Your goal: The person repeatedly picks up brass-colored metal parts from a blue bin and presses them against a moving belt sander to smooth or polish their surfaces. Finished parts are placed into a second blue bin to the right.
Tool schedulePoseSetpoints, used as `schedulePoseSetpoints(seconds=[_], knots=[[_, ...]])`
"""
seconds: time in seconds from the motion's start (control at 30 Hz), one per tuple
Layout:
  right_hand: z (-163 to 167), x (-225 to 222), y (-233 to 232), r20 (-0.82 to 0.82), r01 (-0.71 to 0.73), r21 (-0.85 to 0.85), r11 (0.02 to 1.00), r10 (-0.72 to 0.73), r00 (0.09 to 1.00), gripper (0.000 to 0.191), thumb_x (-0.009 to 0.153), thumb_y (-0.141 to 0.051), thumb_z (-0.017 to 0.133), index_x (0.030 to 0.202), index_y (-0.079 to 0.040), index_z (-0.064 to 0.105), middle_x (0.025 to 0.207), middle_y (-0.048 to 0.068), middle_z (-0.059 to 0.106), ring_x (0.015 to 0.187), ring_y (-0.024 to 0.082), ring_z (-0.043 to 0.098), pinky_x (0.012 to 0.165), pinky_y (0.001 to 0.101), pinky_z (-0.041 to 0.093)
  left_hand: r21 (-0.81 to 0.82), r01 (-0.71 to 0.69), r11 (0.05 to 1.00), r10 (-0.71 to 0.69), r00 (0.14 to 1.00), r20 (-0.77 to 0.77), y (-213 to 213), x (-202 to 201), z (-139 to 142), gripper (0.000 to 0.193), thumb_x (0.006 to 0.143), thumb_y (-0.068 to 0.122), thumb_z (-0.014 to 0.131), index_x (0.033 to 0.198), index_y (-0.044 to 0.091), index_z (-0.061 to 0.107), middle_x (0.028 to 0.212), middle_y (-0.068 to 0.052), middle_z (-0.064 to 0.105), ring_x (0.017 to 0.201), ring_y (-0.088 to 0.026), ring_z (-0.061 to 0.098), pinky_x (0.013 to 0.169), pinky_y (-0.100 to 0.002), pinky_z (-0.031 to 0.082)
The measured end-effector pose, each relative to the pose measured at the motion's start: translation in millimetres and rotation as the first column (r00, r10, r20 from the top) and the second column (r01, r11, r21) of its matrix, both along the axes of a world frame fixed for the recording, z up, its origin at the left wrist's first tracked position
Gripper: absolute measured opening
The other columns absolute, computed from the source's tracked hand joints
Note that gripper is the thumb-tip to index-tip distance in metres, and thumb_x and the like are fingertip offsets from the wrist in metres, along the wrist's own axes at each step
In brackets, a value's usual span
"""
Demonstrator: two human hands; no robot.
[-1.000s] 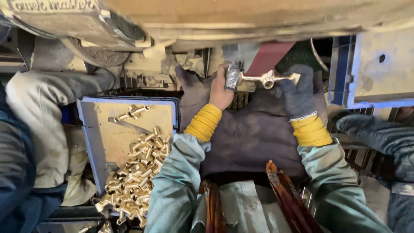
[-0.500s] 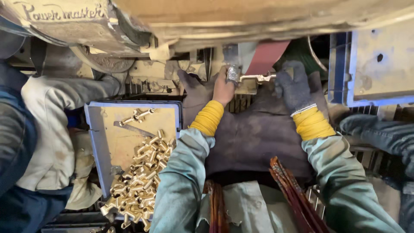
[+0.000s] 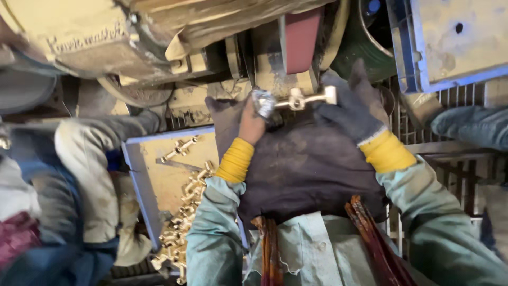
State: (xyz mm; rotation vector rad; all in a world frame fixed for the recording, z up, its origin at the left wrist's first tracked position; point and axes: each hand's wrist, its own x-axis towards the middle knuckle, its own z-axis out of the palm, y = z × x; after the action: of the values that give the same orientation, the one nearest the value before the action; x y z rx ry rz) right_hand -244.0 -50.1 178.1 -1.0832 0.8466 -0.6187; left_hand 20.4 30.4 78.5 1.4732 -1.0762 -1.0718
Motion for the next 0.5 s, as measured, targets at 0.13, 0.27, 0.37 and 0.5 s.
schedulePoseSetpoints(seconds=[0.13, 0.27, 0.37, 0.5], knots=[[-19.6, 24.3, -16.3, -0.046, -0.011, 0.112, 0.994, 0.016, 0.999, 0.044, 0.099, -0.016, 0.06, 0.139, -0.007, 0.044, 0.091, 0.007, 0.065, 0.074, 0.014, 0.064, 0.068, 0.0295, 0.056, 0.388, -0.104, 0.916, 0.169, 0.976, -0.137, -30.1, 33.2, -32.6, 0.032, 0.099, 0.025, 0.06, 0.118, 0.0, 0.066, 0.087, -0.011, 0.069, 0.07, -0.019, 0.057, 0.06, -0.033, 0.044], [-38.8, 48.8, -38.7, -0.1, -0.083, 0.067, 0.994, 0.089, 0.991, 0.033, 0.111, -0.017, 0.059, 0.115, 0.015, 0.053, 0.08, 0.011, 0.065, 0.069, 0.018, 0.062, 0.067, 0.0321, 0.054, 0.261, -0.16, 0.952, 0.161, 0.987, 0.018, -66.5, 45.6, -45.6, 0.031, 0.095, 0.021, 0.055, 0.116, 0.002, 0.067, 0.086, -0.009, 0.072, 0.072, -0.017, 0.064, 0.064, -0.03, 0.051], [-43.8, 58.9, -44.3, -0.19, -0.026, 0.101, 0.995, 0.045, 0.981, 0.033, 0.107, -0.016, 0.057, 0.121, 0.013, 0.05, 0.076, 0.01, 0.063, 0.064, 0.017, 0.06, 0.062, 0.0325, 0.053, 0.164, -0.148, 0.975, 0.152, 0.988, -0.013, -70.4, 46.2, -49.9, 0.03, 0.097, 0.017, 0.059, 0.122, 0.0, 0.065, 0.094, -0.01, 0.07, 0.079, -0.017, 0.063, 0.071, -0.031, 0.051], [-41.9, 58.9, -32.4, -0.191, 0.038, -0.147, 0.988, -0.066, 0.979, 0.056, 0.098, -0.015, 0.055, 0.15, -0.002, 0.037, 0.079, 0.009, 0.059, 0.062, 0.018, 0.056, 0.06, 0.0331, 0.049, -0.126, -0.123, 0.984, 0.135, 0.986, 0.095, -45.9, 41.5, -31.1, 0.039, 0.093, 0.006, 0.063, 0.131, 0.0, 0.057, 0.11, -0.015, 0.069, 0.096, -0.025, 0.067, 0.085, -0.035, 0.052]])
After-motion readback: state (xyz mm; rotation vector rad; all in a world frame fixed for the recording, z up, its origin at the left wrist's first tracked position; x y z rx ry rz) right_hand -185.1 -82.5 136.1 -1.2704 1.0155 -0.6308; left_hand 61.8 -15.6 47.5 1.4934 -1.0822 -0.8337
